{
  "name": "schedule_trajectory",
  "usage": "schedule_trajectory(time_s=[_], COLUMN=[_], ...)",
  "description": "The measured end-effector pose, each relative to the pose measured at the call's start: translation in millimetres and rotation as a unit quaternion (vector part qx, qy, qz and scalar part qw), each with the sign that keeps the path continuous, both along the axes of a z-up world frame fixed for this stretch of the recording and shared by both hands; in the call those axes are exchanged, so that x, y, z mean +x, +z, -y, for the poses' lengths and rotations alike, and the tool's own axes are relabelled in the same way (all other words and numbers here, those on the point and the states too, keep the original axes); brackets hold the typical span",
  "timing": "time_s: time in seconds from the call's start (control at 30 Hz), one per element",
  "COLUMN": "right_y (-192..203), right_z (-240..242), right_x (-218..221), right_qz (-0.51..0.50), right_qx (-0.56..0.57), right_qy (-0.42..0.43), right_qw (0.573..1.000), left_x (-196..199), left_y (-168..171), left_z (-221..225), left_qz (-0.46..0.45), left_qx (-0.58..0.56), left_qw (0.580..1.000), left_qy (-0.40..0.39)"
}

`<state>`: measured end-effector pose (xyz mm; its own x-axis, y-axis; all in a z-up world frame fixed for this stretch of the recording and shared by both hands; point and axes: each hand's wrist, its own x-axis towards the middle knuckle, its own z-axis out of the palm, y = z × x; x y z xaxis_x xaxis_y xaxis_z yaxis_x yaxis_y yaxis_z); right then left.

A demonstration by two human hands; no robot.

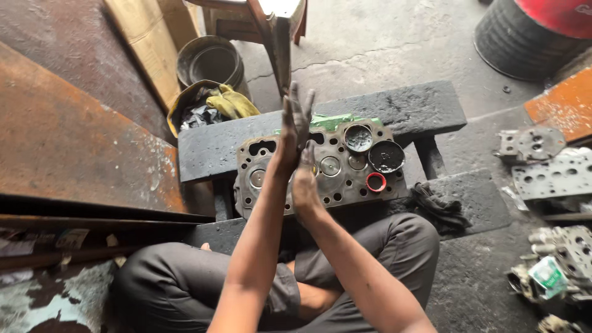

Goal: The person cleans and grinds engine valves by hand against an engine head, applying a substance and rotating the valves repeatedly while sitting on the floor.

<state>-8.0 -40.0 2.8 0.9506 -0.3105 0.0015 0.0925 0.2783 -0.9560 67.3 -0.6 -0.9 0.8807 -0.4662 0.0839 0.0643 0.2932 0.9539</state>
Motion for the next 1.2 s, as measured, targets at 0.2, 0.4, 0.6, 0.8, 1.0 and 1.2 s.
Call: schedule_trajectory(time_s=[0.2, 0.4, 0.6, 0.8, 1.0, 1.2], right_y=[-46, -35, -9, -38, -27, -75], right_z=[48, 11, 67, 17, 80, 52], right_x=[38, -4, 51, -5, 74, 36], right_qz=[0.135, 0.024, 0.025, 0.010, 0.018, 0.055], right_qx=[-0.236, -0.052, -0.070, 0.011, -0.006, 0.147], right_qy=[-0.118, 0.001, -0.123, 0.001, -0.107, 0.032], right_qw=[0.955, 0.998, 0.990, 1.000, 0.994, 0.987], left_x=[-61, -55, -98, -20, -99, -11], left_y=[-73, -55, 31, 5, 14, 6], left_z=[12, 32, 21, 14, 14, 4], left_qz=[0.086, -0.099, -0.086, -0.031, 0.033, -0.122], left_qx=[0.046, -0.007, -0.152, -0.114, -0.084, -0.198], left_qw=[0.995, 0.995, 0.984, 0.990, 0.994, 0.968], left_qy=[0.036, -0.006, 0.019, -0.072, 0.060, -0.098])
